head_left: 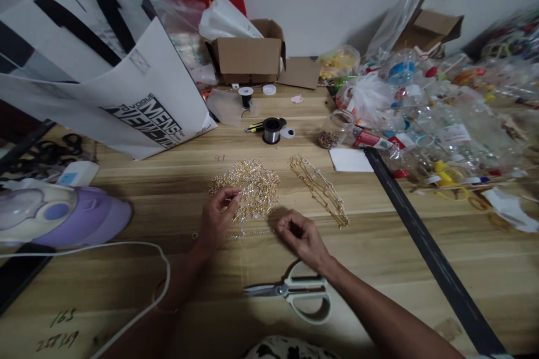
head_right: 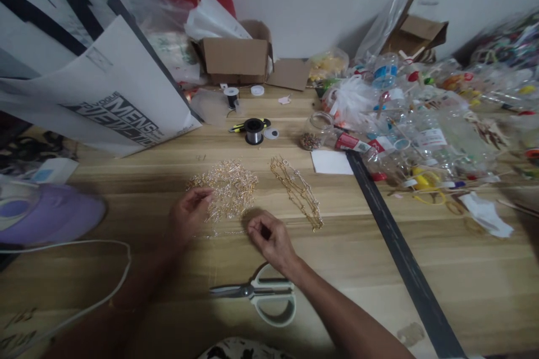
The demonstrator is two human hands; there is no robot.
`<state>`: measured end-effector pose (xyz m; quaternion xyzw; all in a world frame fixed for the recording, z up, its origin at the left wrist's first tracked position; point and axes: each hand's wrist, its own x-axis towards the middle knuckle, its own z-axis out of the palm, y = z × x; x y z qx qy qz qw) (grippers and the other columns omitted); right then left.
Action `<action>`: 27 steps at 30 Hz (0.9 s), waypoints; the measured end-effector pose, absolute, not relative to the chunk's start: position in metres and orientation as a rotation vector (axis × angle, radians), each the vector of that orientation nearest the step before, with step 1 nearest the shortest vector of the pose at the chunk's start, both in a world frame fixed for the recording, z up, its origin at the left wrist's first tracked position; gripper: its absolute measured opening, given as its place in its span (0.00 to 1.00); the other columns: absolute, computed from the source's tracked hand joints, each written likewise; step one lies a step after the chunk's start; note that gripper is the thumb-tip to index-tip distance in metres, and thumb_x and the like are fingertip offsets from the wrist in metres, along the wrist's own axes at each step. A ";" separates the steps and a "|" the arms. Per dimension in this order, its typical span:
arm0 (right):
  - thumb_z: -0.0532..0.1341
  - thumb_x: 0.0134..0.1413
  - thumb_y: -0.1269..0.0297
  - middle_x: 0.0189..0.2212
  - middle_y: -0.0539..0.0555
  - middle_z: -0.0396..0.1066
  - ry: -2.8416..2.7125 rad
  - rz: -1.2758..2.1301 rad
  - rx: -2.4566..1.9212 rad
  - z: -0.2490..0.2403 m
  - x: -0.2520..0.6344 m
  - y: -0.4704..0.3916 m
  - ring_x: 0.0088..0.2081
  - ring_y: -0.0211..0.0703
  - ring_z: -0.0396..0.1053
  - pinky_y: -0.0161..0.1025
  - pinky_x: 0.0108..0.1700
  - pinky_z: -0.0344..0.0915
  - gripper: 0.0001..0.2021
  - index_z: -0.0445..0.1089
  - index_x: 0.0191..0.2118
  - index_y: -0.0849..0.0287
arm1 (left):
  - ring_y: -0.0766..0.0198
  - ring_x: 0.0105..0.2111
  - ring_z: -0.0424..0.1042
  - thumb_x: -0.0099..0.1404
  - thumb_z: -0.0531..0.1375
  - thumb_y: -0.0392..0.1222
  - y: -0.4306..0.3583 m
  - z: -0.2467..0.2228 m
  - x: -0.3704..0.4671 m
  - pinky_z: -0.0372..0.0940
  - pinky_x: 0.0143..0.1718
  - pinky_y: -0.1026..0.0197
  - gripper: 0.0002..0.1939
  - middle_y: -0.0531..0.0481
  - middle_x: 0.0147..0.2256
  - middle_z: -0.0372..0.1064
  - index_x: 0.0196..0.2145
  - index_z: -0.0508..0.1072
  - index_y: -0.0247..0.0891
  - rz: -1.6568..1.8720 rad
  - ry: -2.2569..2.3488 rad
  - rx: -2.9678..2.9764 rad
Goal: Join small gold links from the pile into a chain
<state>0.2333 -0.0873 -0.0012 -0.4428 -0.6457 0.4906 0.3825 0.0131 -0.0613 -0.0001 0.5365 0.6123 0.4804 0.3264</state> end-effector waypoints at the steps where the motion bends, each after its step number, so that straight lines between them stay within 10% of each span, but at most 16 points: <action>1: 0.59 0.56 0.59 0.24 0.50 0.62 -1.635 1.268 -1.131 -0.002 0.233 -0.087 0.27 0.37 0.60 0.34 0.29 0.57 0.11 0.66 0.27 0.60 | 0.63 0.35 0.73 0.60 0.59 0.44 -0.060 0.001 0.010 0.67 0.38 0.62 0.10 0.49 0.34 0.75 0.37 0.74 0.37 1.248 1.614 1.446; 27: 0.59 0.56 0.58 0.24 0.50 0.62 -1.633 1.290 -1.129 -0.004 0.232 -0.087 0.27 0.37 0.60 0.34 0.29 0.57 0.12 0.65 0.27 0.60 | 0.61 0.35 0.64 0.64 0.57 0.35 -0.061 0.018 -0.007 0.59 0.39 0.59 0.08 0.49 0.29 0.69 0.28 0.73 0.36 0.417 1.296 2.392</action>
